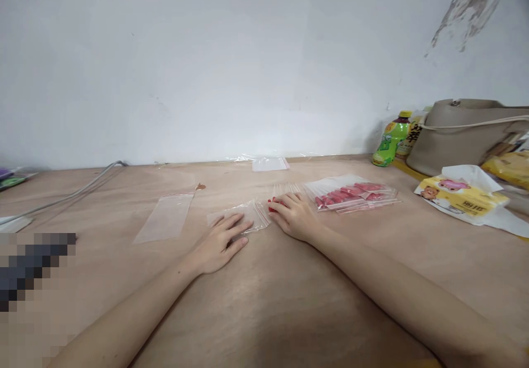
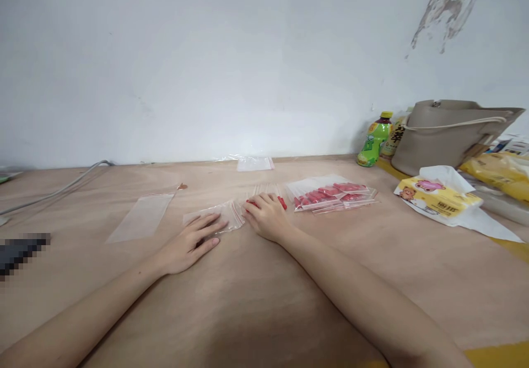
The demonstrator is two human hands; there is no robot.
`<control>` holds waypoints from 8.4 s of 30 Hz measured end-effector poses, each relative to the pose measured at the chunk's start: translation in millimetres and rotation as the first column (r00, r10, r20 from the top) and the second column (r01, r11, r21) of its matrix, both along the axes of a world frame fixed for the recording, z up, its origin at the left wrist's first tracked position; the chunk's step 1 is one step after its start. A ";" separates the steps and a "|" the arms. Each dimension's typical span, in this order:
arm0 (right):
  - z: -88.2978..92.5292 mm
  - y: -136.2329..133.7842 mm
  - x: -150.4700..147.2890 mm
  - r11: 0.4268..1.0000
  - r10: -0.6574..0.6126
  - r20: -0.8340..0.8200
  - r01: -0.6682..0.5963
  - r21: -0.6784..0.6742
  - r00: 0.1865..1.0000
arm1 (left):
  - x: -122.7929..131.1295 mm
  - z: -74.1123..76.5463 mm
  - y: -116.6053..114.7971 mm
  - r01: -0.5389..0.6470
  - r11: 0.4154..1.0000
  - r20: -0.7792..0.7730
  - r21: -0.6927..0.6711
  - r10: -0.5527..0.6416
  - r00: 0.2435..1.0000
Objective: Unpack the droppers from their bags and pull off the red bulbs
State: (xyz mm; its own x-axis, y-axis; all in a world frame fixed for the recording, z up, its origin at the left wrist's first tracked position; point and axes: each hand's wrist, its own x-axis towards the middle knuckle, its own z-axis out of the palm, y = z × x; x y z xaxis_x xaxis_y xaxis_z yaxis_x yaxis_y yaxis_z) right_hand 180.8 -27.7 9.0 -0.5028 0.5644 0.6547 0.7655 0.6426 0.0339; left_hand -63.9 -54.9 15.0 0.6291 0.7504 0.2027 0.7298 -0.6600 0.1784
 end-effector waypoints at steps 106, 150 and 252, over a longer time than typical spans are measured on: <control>10.0 -52.9 -5.6 0.172 -0.563 -0.691 -0.754 -0.634 0.453 | 57.8 12.4 1.3 0.432 0.764 -0.195 0.479 -0.388 0.901; 0.1 -33.8 13.8 0.943 0.331 0.200 -0.328 -0.051 0.922 | 42.2 20.6 6.0 0.450 0.837 -0.153 0.311 -0.423 0.893; 8.6 -64.6 43.8 0.917 0.011 0.173 0.059 -0.395 0.985 | 37.3 14.0 1.4 0.307 0.922 0.412 -0.235 -0.192 0.891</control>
State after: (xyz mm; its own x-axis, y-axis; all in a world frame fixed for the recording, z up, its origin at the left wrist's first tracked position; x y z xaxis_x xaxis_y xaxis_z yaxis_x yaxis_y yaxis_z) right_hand 224.6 -92.2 17.6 -0.5682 0.7734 0.2810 0.7865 0.6109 -0.0910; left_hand -26.5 -53.5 29.0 0.7232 0.6393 0.2612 0.3873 -0.6887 0.6130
